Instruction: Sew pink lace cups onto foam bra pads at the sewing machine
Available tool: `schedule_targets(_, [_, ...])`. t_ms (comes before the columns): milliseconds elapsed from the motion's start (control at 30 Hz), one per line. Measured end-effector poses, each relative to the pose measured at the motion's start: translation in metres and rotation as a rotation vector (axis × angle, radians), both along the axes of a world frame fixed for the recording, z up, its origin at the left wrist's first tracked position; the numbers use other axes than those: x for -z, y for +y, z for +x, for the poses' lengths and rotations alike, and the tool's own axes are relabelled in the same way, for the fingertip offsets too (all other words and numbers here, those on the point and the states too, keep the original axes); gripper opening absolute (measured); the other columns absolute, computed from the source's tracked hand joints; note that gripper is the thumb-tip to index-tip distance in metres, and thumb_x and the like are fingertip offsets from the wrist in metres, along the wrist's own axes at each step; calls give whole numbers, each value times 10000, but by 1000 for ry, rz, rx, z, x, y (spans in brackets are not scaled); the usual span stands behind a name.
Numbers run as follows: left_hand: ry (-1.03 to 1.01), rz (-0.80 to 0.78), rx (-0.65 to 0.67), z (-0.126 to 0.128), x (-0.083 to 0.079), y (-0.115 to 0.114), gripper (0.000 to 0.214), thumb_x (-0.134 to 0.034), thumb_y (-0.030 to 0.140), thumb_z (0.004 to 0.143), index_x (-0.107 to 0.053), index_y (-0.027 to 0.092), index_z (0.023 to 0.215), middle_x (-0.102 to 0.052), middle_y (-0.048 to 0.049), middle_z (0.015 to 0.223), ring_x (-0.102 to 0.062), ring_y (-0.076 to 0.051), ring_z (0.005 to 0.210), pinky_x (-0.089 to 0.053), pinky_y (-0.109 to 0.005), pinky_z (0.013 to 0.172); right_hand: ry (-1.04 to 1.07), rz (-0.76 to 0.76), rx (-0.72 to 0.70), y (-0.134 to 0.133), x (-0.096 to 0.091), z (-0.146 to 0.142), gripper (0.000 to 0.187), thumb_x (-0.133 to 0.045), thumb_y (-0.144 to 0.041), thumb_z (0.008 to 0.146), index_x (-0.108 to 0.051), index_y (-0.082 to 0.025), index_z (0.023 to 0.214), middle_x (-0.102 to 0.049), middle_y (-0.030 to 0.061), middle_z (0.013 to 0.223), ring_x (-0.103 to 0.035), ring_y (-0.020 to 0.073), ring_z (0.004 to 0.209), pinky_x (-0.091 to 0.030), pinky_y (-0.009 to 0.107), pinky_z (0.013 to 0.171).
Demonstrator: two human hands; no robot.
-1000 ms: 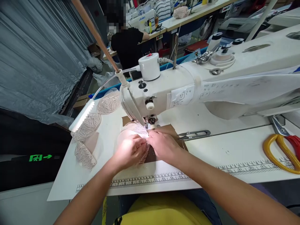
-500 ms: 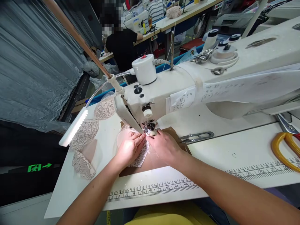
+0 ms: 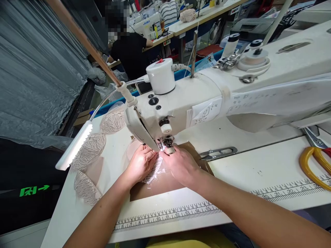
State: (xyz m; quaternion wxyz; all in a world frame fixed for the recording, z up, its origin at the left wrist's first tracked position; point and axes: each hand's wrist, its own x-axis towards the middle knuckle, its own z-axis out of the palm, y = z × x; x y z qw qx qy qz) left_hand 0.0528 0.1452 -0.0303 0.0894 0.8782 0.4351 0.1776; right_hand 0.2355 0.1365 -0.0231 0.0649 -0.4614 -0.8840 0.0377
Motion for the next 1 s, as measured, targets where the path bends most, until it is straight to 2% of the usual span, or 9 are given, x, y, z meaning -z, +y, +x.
schedule_targets(133, [10, 26, -9, -1, 0, 3, 286, -380, 199, 938, -659, 158, 983, -674, -115, 1020, -570, -193, 878, -462, -352, 812, 34, 62, -21, 0, 3, 1, 422, -435, 28, 727, -666, -187, 1006, -634, 48, 879, -497, 151, 648, -311, 285, 521])
schedule_targets(267, [66, 38, -45, 0, -1, 3, 285, -368, 196, 937, -651, 156, 951, -663, -114, 981, -560, -199, 860, -452, -358, 799, 76, 101, -29, 0, 5, 3, 388, -428, 12, 766, -681, -192, 979, -630, 39, 837, -491, 147, 642, -317, 286, 549])
schedule_targets(433, [133, 45, -131, -3, 2, -2, 278, -400, 253, 929, -614, 176, 1087, -635, -120, 1115, -542, -251, 1034, -404, -438, 932, 110, 120, -37, -1, 7, 4, 403, -407, -13, 817, -674, -192, 1060, -654, 39, 863, -524, 143, 663, -362, 282, 635])
schedule_targets(567, [155, 29, -179, -5, 6, -6, 404, -406, 364, 923, -509, 184, 1270, -559, -122, 1276, -409, -327, 1253, -328, -515, 1024, 128, 124, -41, -1, 12, 4, 394, -397, -45, 848, -665, -185, 1100, -671, 52, 910, -567, 144, 682, -373, 267, 614])
schedule_targets(667, [194, 2, -249, -2, 5, -11, 488, -394, 453, 911, -458, 197, 1322, -479, -122, 1376, -321, -384, 1313, -282, -609, 1023, 111, 158, -52, -2, 18, 5, 389, -399, -73, 851, -665, -185, 1112, -684, 59, 960, -607, 171, 705, -402, 290, 612])
schedule_targets(767, [215, -26, -346, 2, 0, -18, 518, -381, 474, 906, -426, 198, 1342, -418, -123, 1432, -292, -400, 1323, -257, -676, 1000, 116, 197, -59, -2, 25, 6, 410, -376, -82, 847, -664, -174, 1124, -684, 72, 1036, -637, 196, 716, -457, 331, 664])
schedule_targets(867, [227, -99, -435, -3, -10, -28, 545, -386, 507, 893, -429, 189, 1333, -414, -143, 1426, -298, -409, 1316, -291, -680, 974, 181, 222, -68, 0, 28, 7, 409, -350, -127, 868, -672, -167, 1116, -683, 89, 1051, -657, 229, 768, -494, 363, 689])
schedule_targets(933, [205, -134, -445, -18, -19, -40, 540, -390, 535, 885, -445, 207, 1310, -437, -141, 1403, -348, -385, 1295, -341, -631, 968, 230, 204, -96, 0, 27, 8, 408, -340, -149, 868, -688, -167, 1082, -684, 98, 1041, -661, 246, 791, -509, 378, 693])
schedule_targets(1000, [165, -93, -496, -42, -27, -57, 505, -395, 523, 891, -446, 227, 1297, -451, -134, 1392, -388, -345, 1283, -358, -576, 985, 258, 158, -114, 0, 26, 8, 412, -330, -160, 865, -694, -183, 1056, -684, 97, 1026, -661, 255, 782, -518, 398, 689])
